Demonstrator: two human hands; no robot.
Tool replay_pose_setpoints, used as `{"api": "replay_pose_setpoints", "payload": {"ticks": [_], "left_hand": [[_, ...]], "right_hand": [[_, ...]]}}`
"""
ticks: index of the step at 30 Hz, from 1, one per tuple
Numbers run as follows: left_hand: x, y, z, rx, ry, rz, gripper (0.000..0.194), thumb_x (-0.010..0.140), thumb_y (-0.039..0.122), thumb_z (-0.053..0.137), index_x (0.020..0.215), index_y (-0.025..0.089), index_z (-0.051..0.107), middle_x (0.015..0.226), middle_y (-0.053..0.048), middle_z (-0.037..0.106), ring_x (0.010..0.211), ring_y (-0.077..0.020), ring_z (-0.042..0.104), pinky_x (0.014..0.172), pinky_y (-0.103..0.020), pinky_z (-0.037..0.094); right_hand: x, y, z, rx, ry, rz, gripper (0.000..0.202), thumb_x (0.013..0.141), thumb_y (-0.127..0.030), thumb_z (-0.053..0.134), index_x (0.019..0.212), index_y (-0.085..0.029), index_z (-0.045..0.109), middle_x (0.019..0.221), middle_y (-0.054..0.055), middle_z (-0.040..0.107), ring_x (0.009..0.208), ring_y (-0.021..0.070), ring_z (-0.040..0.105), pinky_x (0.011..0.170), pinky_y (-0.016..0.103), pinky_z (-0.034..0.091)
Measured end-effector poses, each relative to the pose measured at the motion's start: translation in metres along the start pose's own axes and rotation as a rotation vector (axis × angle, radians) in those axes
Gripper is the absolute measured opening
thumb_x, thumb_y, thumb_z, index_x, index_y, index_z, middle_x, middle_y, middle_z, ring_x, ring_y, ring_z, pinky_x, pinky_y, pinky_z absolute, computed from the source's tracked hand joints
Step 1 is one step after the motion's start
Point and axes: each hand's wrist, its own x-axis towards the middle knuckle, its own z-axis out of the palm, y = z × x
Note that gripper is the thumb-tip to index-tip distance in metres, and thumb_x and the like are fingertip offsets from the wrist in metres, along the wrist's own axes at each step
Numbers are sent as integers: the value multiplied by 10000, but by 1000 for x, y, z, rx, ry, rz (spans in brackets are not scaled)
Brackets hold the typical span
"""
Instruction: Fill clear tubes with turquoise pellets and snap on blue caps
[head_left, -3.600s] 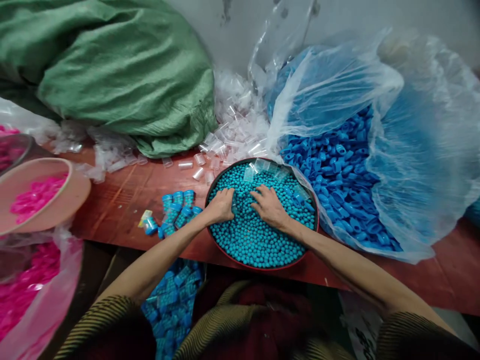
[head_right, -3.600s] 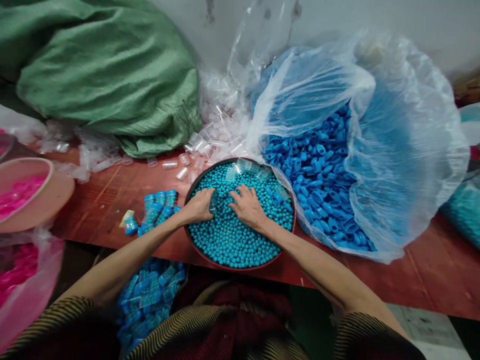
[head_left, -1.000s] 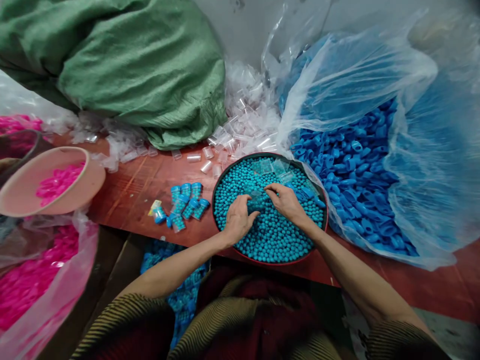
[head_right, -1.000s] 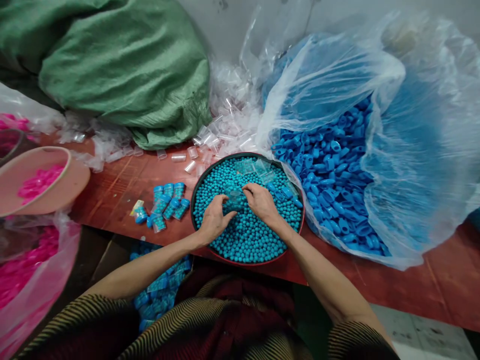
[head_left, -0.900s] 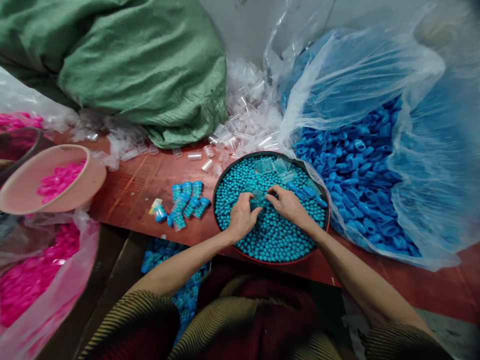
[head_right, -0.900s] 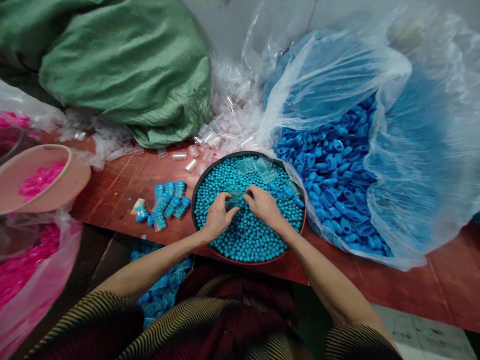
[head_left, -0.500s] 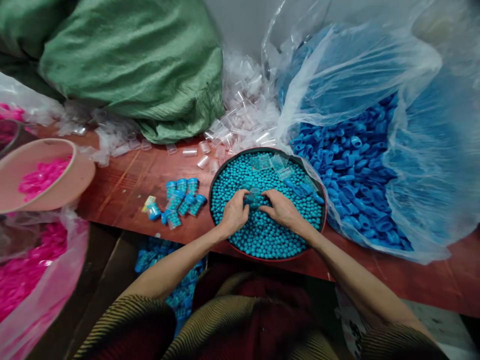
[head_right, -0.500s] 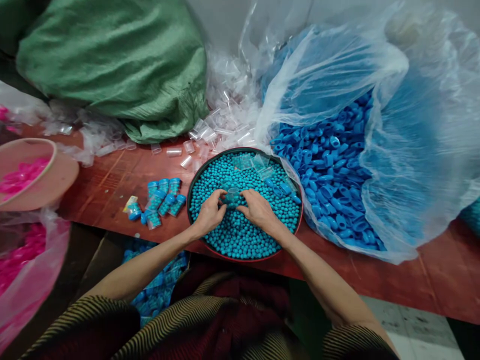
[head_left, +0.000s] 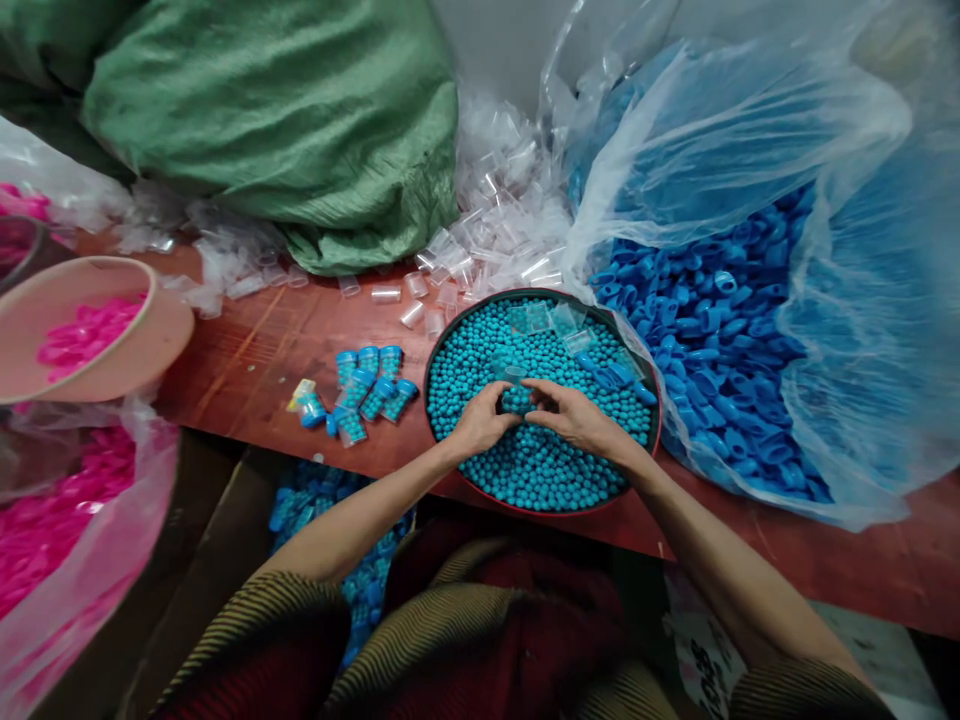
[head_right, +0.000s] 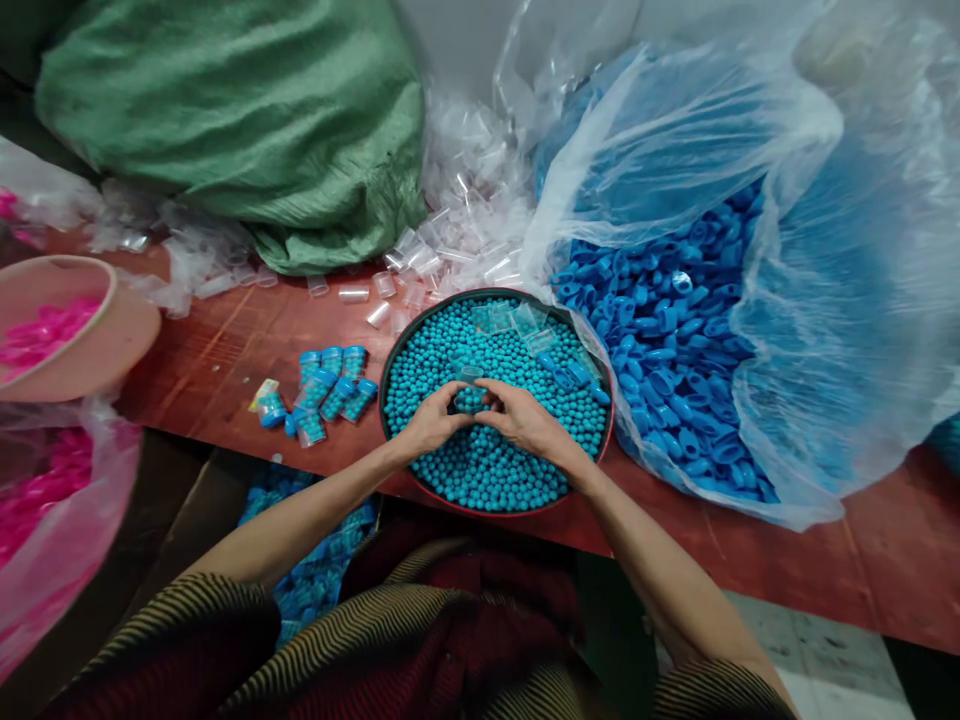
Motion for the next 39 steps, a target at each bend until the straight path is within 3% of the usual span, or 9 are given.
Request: {"api": "replay_pose_setpoints", "payload": {"ticks": [3,9,19,22,25,29,32,34,39], "left_hand": [[1,0,-1,7,-28,21,427,697,135,636,1116,168,558,1080,-38,631,981,-198,585,900,-330,460],[-8,8,1,134,56,19,515,733,174,624,1217,173,449,1049,-56,636,928,-220,620,858,-360,471],[-17,9,-2,314,162,148,190,780,232,627,964,203,587,935,-32,658,897,-220,565,823,-344,438],[-20,11,-8,308,169,168,173,764,235,648,927,195,607,927,-34,663,880,-216,547,831,-350,426],[-27,15,-13,267,195,145,174,745,220,657,907,186,604,899,-38,650,878,-214,549,834,-350,424],[-33,17,-12,129,170,95,170,733,214,640,891,187,584,789,-7,604,792,-179,561,776,-317,437],[-31,15,-6,-113,107,63,190,714,222,634,888,186,565,755,19,559,725,-134,545,712,-275,450],[-28,14,-2,-348,30,-6,233,701,255,637,905,184,548,734,31,520,667,-112,534,623,-243,461],[-27,11,-3,-809,-188,-194,422,664,423,689,942,181,485,714,34,541,569,-120,596,442,-195,434]], "right_hand": [[-4,0,-1,8,37,-16,370,792,-239,561,1159,-221,600,865,21,660,738,170,606,726,320,497],[-16,-4,5,-145,153,-79,230,828,-228,549,1040,-192,631,860,44,670,795,188,626,769,329,495],[-28,-10,12,-423,155,-199,287,902,-235,467,1159,-184,584,994,69,686,880,187,646,792,301,502],[-34,-9,-7,-579,233,-160,287,920,-246,442,1160,-176,581,1014,76,679,912,181,636,789,278,486],[-32,-1,-37,-861,323,87,273,909,-282,456,1115,-163,590,1008,107,653,904,216,617,706,288,465],[-16,8,-53,-1153,125,325,243,909,-239,407,1018,-141,601,977,136,606,805,222,592,590,282,391],[-7,4,-43,-1189,8,309,317,924,-153,292,1010,-138,596,990,145,587,830,217,579,614,285,381],[-7,0,-40,-1162,-48,301,306,932,-196,308,1045,-139,586,989,145,581,865,228,572,640,289,386],[-18,8,-53,-1055,-276,237,374,907,-131,323,1226,-193,508,1014,112,572,876,207,570,672,274,379]]}}
